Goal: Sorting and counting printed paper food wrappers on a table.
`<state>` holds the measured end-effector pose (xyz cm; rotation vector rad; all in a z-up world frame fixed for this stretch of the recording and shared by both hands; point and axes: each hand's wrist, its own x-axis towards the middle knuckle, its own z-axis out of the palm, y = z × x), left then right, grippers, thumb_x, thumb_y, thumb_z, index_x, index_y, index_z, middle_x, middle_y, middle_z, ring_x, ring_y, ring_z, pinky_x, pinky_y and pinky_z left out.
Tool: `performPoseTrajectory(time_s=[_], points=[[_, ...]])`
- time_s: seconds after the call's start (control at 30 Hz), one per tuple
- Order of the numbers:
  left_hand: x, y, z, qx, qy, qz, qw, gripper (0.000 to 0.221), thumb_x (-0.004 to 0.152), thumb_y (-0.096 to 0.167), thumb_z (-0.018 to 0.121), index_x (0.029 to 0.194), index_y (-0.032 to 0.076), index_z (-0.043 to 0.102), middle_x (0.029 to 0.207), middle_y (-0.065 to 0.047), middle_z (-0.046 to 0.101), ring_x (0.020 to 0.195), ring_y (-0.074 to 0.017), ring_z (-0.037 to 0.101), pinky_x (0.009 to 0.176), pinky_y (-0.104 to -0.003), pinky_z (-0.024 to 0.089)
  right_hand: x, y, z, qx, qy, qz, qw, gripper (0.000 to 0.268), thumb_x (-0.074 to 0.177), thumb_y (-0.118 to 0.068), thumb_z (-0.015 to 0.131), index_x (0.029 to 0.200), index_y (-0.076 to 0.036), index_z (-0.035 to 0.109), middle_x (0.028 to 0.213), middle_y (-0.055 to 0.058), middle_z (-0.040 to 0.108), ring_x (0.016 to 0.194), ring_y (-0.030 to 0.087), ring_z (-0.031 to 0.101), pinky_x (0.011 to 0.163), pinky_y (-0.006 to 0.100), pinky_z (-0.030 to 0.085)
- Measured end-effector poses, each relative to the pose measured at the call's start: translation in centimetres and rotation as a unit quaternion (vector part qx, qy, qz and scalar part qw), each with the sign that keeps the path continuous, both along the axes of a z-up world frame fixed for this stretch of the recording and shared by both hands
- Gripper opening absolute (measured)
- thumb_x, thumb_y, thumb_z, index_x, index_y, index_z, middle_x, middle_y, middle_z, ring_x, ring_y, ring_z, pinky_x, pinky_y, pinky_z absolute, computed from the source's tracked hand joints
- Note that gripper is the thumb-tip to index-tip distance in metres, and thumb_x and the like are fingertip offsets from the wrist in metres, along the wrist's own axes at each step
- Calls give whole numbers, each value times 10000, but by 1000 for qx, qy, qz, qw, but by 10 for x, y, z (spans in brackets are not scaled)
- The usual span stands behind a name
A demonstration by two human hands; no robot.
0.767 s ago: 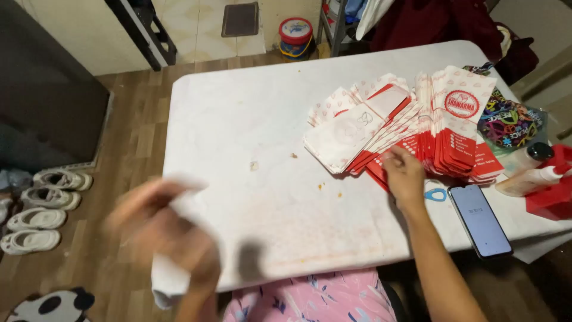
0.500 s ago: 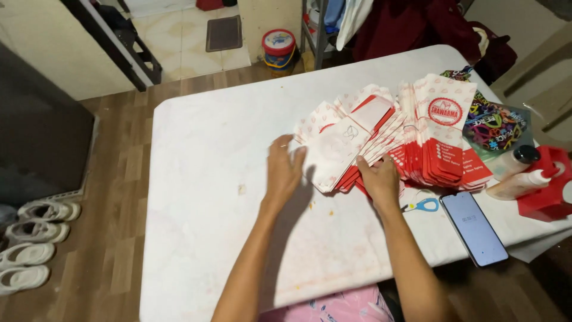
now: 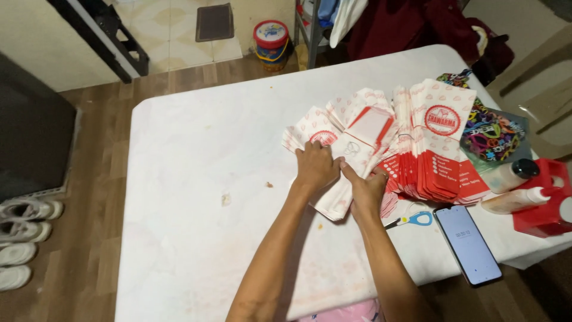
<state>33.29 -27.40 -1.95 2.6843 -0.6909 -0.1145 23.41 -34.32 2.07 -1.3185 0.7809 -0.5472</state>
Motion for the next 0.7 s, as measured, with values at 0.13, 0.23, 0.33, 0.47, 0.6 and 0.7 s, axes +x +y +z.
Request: performPoseTrajectory(time_s=[0.13, 0.23, 0.33, 0.47, 0.6, 0.7], points=[[-9, 5, 2, -93, 71, 2, 993, 534, 980, 395, 545, 1335, 10, 646, 1216, -202, 641, 1209, -351, 596, 976, -494, 482, -14, -9, -4, 20, -65, 13, 998, 779, 744, -8, 899, 1344, 95, 413, 998, 204, 633, 911, 262, 689, 768, 346, 579], [-36, 34, 54, -185, 177, 9, 967, 623, 966, 396, 601, 1421, -27, 558, 1314, -259, 597, 1315, -411, 557, 1065, -536, 472, -34, -19, -21, 51, -91, 57, 993, 697, 770, 29, 850, 1346, 13, 457, 1021, 210, 690, 852, 281, 707, 707, 403, 635], [-74, 74, 114, -309, 333, 7, 891, 863, 865, 416, 677, 1482, -131, 421, 1404, -384, 545, 1382, -505, 493, 1117, -595, 420, -64, -3, -8, 74, -133, 139, 979, 708, 739, 84, 819, 1345, -19, 467, 1038, 170, 690, 884, 257, 708, 750, 411, 634], [-92, 115, 66, -555, 377, 6, 742, 802, 748, 130, 861, 1433, -98, 511, 1289, -250, 652, 1241, -354, 590, 1096, -488, 470, -77, 41, 5, 70, -173, 218, 958, 801, 708, 104, 816, 1401, -51, 447, 1140, 167, 702, 1052, 245, 688, 899, 414, 614], [-92, 170, 69, -597, 285, 46, 748, 558, 774, 30, 837, 1268, -21, 583, 1095, -130, 693, 1035, -225, 613, 965, -396, 534, -68, 83, -2, 36, -169, 301, 938, 863, 751, 33, 830, 1501, -23, 407, 1317, 166, 646, 1197, 239, 615, 1035, 440, 545], [-86, 211, 59, -590, 254, 74, 763, 499, 791, -8, 812, 1235, -21, 584, 1045, -107, 693, 983, -205, 622, 917, -363, 549, -56, 122, -12, 40, -140, 337, 930, 800, 819, -3, 791, 1517, 7, 400, 1314, 175, 646, 1168, 262, 642, 984, 437, 580]])
